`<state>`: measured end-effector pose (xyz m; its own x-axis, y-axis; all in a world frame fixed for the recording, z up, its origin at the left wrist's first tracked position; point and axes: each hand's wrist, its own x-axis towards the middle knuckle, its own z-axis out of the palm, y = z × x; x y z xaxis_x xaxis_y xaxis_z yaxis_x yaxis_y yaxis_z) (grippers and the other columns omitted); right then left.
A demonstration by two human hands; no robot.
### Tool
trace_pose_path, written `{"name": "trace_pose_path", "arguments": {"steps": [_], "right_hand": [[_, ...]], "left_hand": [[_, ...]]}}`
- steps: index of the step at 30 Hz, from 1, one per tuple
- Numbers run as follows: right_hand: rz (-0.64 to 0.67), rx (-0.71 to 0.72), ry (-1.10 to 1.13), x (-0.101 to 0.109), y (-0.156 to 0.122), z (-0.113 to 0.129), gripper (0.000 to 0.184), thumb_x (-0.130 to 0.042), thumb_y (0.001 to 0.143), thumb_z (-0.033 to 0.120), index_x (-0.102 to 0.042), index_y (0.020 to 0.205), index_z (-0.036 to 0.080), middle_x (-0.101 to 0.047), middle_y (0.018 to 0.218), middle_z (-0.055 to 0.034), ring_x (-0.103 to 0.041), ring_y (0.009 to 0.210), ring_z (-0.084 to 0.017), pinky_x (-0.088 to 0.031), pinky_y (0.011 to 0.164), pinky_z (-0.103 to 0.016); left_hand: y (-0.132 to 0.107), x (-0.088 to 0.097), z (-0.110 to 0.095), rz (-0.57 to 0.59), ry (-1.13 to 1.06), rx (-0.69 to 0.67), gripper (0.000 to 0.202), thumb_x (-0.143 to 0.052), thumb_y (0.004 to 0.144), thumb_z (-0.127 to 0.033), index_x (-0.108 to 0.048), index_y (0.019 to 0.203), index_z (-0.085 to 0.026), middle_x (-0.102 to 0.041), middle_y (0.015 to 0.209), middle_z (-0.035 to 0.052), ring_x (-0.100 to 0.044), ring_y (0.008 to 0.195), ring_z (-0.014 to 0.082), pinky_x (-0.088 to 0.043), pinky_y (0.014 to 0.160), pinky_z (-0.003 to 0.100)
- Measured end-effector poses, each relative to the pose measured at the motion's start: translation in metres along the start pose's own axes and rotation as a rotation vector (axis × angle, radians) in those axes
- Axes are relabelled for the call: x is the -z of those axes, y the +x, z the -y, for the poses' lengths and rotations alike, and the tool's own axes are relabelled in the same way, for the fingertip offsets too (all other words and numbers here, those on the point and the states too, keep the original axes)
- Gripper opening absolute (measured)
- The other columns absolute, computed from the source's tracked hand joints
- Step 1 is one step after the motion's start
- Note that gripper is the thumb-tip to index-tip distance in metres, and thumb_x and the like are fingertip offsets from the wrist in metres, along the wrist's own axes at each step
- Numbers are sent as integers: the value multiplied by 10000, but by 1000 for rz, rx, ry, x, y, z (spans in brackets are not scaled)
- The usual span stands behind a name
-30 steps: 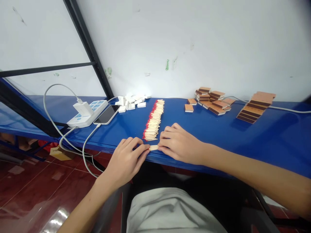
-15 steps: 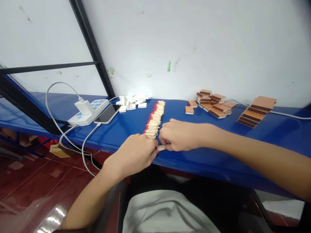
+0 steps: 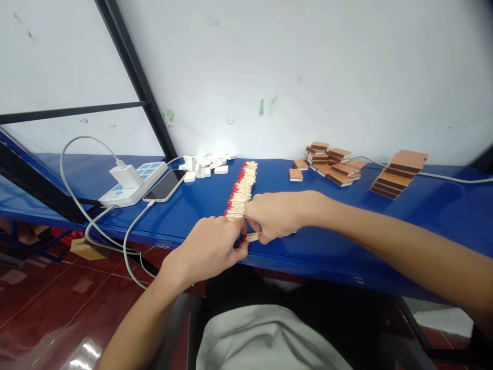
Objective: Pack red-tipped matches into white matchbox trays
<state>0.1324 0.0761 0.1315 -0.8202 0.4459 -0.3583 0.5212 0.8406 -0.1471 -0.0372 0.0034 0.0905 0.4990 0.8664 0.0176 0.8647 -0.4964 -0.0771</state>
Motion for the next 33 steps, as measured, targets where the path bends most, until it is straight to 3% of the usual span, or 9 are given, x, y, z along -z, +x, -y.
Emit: {"name": "trace_pose_path", "arguments": {"steps": [3,6,14,20,25,29,33], "right_hand": [[6,20,40,0,0,1,199,-648,695,244,-702,865,157,-662,718,-25,-537,564,-148,-346,511,-269],[1,36,53,0,0,3,170,-644,702,243,-698,843,163,-657,753,-26,-519,567,-138,-341,522,-273],[-7,50,37,1,-1,3,71,-606,724,226,-644,753,174,-594,672,-2,-496,560,-142,-323,519,-282],[-11,118,66,-3,2,1,44,-612,726,219,-614,722,176,-531,613,24,-451,553,-132,-311,541,-284],[8,123,81,-6,3,1,116,-615,716,230,-542,638,186,-457,538,48,-392,509,-118,-273,515,-287],[1,118,78,-6,1,0,105,-625,717,226,-564,650,173,-478,567,38,-417,540,-121,-281,520,-283],[-12,211,120,-6,0,-5,37,-590,717,184,-617,693,177,-423,526,59,-391,515,-117,-273,513,-281]], "left_hand": [[0,2,3,10,-8,-25,118,-504,942,-299,-588,973,-221,-716,797,22,-692,690,246,-310,542,308],[0,3,4,32,4,-30,120,-488,953,-289,-582,937,-217,-717,799,24,-694,701,248,-323,551,310],[-2,-1,6,-21,-6,-36,151,-479,981,-321,-596,964,-227,-717,806,21,-696,715,253,-344,553,311],[-4,-1,4,15,30,-51,182,-439,1009,-306,-588,969,-208,-707,772,41,-711,720,259,-383,551,306],[-6,-1,-7,31,118,-55,212,-381,1015,-259,-565,1041,-156,-712,782,77,-711,674,281,-412,529,316],[-4,-2,-12,62,152,-89,232,-376,1009,-226,-567,1085,-119,-698,759,81,-700,642,283,-424,502,324],[0,1,-11,73,210,-164,197,-407,974,-159,-593,1031,-127,-680,744,82,-673,588,276,-425,470,322]]}}
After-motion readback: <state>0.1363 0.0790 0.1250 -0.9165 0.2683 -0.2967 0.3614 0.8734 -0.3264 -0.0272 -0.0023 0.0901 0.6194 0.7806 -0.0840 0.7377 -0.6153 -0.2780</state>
